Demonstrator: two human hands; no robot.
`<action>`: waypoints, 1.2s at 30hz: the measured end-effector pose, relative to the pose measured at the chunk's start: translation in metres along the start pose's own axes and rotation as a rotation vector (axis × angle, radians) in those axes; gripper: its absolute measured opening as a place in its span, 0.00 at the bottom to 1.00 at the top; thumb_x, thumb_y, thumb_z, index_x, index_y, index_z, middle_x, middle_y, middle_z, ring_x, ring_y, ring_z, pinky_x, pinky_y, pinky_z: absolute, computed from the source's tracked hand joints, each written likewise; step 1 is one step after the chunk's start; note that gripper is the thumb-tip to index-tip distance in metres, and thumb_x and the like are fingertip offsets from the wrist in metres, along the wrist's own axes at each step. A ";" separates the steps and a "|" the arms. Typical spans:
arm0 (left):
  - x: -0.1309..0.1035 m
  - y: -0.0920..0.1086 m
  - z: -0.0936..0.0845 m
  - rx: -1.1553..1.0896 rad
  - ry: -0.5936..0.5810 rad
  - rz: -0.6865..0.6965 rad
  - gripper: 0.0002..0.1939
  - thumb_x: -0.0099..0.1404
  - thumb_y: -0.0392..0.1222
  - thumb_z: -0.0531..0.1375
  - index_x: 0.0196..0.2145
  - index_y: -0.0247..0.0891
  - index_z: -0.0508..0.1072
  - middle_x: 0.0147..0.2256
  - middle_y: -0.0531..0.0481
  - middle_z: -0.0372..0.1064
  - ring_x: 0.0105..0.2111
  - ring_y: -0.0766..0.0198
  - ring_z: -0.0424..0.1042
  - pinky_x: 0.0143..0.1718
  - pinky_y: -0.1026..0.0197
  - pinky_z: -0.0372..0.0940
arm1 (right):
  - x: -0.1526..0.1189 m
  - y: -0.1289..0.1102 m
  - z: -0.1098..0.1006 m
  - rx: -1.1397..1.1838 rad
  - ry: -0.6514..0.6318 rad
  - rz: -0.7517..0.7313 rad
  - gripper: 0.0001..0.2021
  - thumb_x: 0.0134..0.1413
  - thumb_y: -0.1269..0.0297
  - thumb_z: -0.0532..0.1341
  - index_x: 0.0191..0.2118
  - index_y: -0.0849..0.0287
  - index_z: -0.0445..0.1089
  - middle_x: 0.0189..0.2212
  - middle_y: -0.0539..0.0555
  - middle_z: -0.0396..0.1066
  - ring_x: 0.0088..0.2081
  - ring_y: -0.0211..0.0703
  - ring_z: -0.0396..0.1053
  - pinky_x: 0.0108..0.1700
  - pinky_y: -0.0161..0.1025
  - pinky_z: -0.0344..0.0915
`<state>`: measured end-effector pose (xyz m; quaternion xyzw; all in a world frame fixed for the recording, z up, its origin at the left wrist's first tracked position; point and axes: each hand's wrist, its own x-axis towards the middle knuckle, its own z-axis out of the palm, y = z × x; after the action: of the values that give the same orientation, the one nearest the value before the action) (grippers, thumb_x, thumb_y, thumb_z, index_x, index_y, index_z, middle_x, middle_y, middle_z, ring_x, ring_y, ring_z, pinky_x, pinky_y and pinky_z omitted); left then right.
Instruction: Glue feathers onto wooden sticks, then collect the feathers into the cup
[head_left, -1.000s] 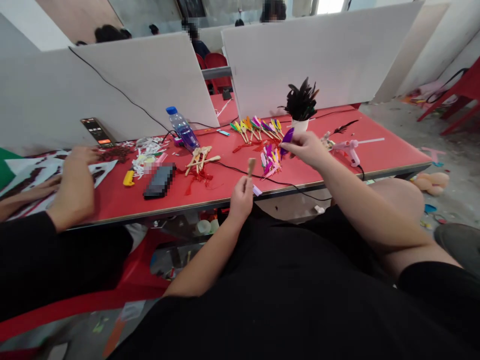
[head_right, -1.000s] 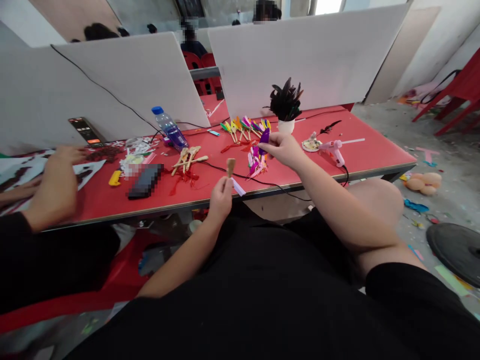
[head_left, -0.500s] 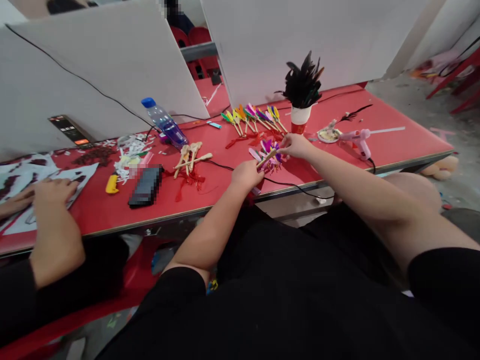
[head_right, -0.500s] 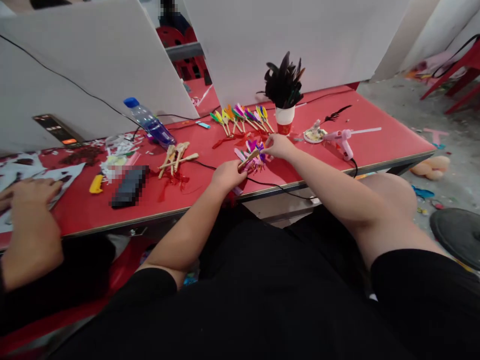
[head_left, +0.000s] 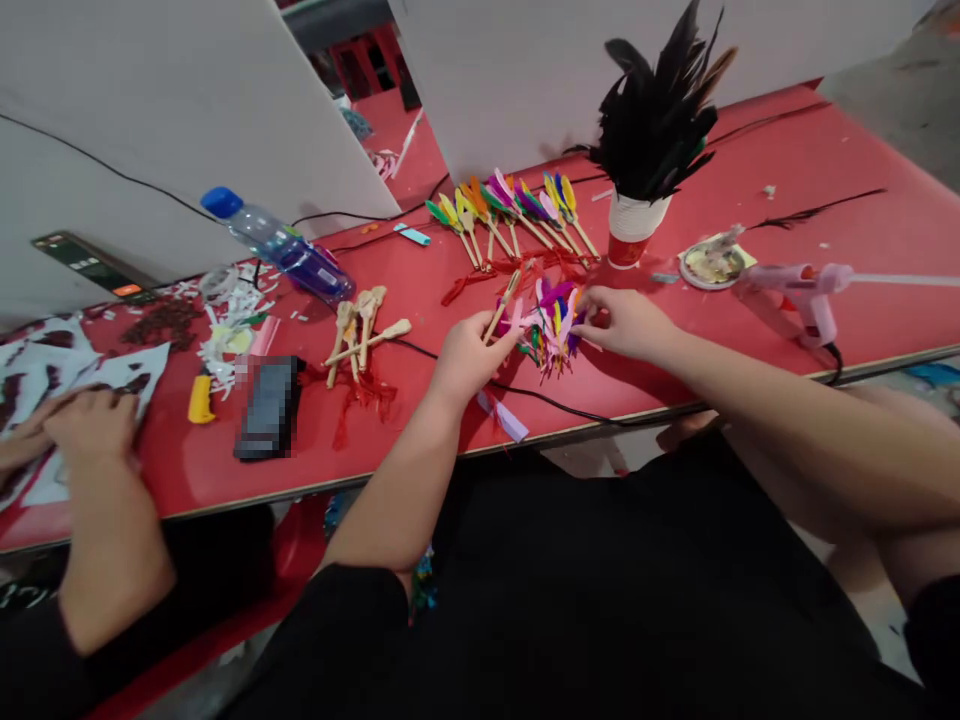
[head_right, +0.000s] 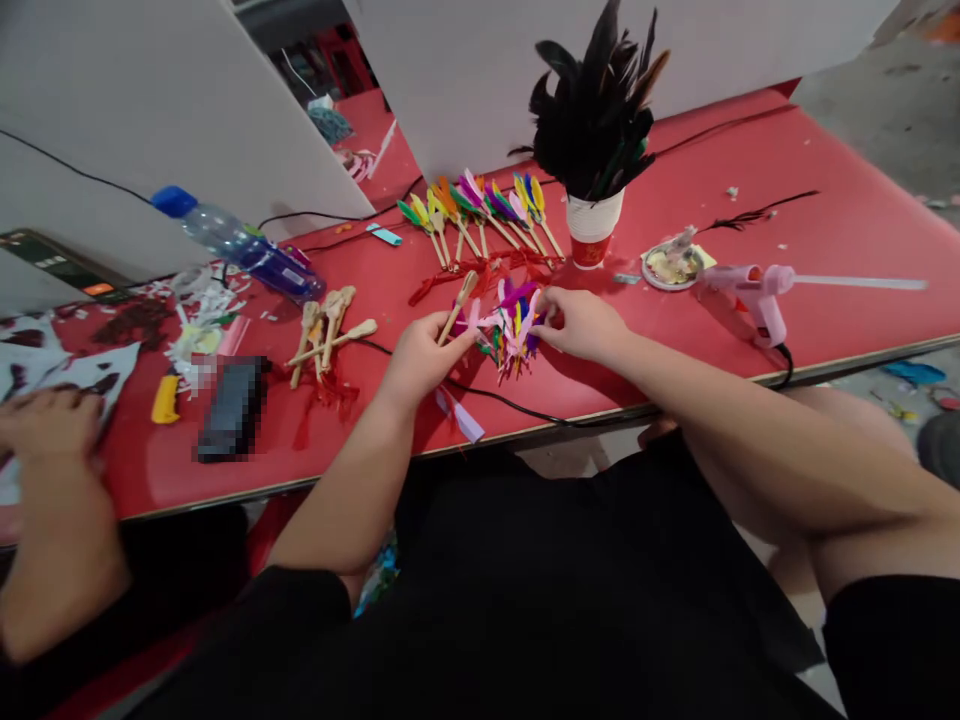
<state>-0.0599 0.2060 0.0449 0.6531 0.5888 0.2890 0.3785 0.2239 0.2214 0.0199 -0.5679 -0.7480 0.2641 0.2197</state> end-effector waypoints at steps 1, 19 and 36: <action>0.000 0.000 -0.002 0.030 -0.012 -0.008 0.14 0.69 0.53 0.70 0.40 0.39 0.82 0.30 0.48 0.75 0.27 0.61 0.70 0.31 0.60 0.61 | -0.002 0.000 0.001 -0.010 0.006 0.001 0.11 0.64 0.58 0.73 0.47 0.54 0.76 0.40 0.57 0.83 0.40 0.52 0.78 0.42 0.46 0.66; 0.014 -0.015 -0.006 0.239 -0.202 -0.014 0.18 0.67 0.58 0.70 0.31 0.40 0.81 0.24 0.50 0.72 0.27 0.60 0.67 0.28 0.59 0.58 | -0.021 0.000 0.009 -0.127 -0.073 0.017 0.10 0.72 0.55 0.63 0.51 0.51 0.76 0.43 0.57 0.79 0.50 0.59 0.75 0.46 0.46 0.63; 0.029 -0.034 0.002 0.229 0.025 -0.066 0.28 0.74 0.67 0.66 0.44 0.34 0.75 0.26 0.58 0.63 0.27 0.72 0.58 0.31 0.68 0.57 | -0.015 0.006 0.019 -0.273 0.049 -0.208 0.09 0.73 0.60 0.61 0.51 0.55 0.74 0.47 0.56 0.82 0.51 0.56 0.76 0.49 0.44 0.65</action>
<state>-0.0726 0.2347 0.0131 0.6687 0.6436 0.2155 0.3036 0.2200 0.2053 0.0013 -0.5183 -0.8260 0.1219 0.1849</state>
